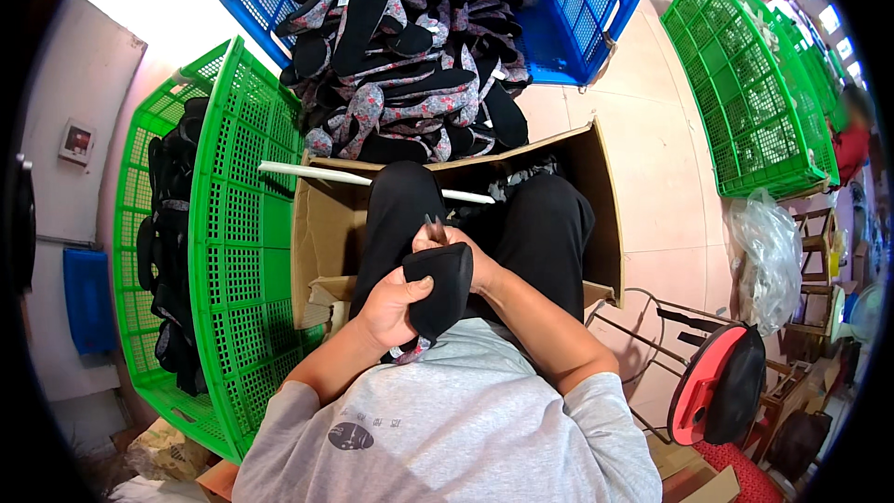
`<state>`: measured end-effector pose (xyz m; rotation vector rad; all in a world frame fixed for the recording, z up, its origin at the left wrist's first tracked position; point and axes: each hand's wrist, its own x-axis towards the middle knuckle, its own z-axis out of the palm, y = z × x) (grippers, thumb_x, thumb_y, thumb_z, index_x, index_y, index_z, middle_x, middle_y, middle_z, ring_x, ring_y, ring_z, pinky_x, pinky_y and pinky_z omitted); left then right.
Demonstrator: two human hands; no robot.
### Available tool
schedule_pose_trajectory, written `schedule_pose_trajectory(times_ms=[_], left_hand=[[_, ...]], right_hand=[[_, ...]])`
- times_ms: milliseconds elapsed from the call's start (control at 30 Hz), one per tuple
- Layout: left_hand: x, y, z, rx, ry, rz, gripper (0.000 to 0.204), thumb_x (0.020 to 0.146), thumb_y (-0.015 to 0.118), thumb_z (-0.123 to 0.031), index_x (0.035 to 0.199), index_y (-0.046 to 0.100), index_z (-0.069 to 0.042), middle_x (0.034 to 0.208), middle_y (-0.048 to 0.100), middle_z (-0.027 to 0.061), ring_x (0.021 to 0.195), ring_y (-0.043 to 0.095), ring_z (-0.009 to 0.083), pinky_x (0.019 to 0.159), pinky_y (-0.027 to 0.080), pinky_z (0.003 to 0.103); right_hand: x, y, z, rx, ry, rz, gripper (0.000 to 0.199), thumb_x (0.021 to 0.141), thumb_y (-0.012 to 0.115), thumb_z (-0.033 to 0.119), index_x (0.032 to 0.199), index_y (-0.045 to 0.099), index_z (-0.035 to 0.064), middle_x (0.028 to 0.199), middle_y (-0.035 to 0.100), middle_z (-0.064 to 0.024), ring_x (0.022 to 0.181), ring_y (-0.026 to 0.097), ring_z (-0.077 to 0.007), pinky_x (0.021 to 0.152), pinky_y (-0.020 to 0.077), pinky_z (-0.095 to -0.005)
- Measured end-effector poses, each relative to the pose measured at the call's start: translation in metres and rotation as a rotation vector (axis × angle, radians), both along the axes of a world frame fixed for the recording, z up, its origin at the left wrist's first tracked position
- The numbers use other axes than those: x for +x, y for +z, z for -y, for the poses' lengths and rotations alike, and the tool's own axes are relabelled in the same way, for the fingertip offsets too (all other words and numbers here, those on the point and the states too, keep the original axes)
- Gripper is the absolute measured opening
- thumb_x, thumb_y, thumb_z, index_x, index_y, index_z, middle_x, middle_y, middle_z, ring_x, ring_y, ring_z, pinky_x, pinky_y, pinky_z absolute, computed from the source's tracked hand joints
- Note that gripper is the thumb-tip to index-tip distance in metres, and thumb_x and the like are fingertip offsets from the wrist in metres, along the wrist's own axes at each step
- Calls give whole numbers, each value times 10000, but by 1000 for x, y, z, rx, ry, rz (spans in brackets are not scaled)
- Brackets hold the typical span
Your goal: The person sits on a stool in a workshop and assembles slippers by hand. They pick up a black sole and a patterned fabric upper, align them, and use a small metal tool to secure the upper to the sole. The finished slippers are placed into a green plastic crate to the left.
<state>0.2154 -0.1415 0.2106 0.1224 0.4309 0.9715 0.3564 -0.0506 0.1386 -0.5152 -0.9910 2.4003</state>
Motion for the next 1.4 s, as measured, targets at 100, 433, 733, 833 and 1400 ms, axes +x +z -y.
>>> schedule_pose_trajectory(times_ms=[100, 433, 733, 833, 1400], left_hand=[[10, 11, -3, 90, 158, -231, 403, 959, 577, -73, 1345, 484, -2, 1267, 598, 102, 1140, 597, 217, 1000, 478, 365], [-6, -57, -29, 197, 441, -984, 56, 920, 611, -57, 898, 570, -26, 837, 543, 7, 762, 511, 95, 703, 445, 268], [2, -26, -40, 107, 437, -732, 229, 877, 601, 44, 1076, 493, 8, 1038, 550, 54, 960, 535, 112, 872, 449, 264], [5, -25, -41, 106, 453, -727, 254, 874, 607, 43, 1096, 487, 11, 1053, 550, 59, 967, 532, 110, 871, 448, 268], [-34, 12, -48, 996, 676, -2124, 343, 694, 724, 24, 1024, 663, -48, 977, 611, 88, 942, 591, 329, 852, 477, 408]], right_hand=[[-4, -32, 13, 200, -296, 71, 123, 949, 631, 160, 1005, 630, 51, 925, 641, -2, 827, 602, -94, 744, 494, -252], [4, 3, 17, 9, -614, 225, 134, 923, 676, 153, 1004, 587, 94, 891, 623, -24, 621, 521, -55, 505, 388, -184], [5, 3, 25, 270, -481, 330, 328, 865, 740, 76, 1143, 569, 49, 998, 596, 7, 906, 572, -66, 825, 474, -226], [6, 8, 27, 320, -481, 407, 362, 838, 766, 76, 1129, 552, 58, 967, 580, 10, 860, 568, -62, 771, 487, -231], [-3, -32, 38, 569, -643, 681, 238, 769, 734, 54, 889, 527, 50, 767, 489, -36, 686, 481, -134, 619, 428, -289]])
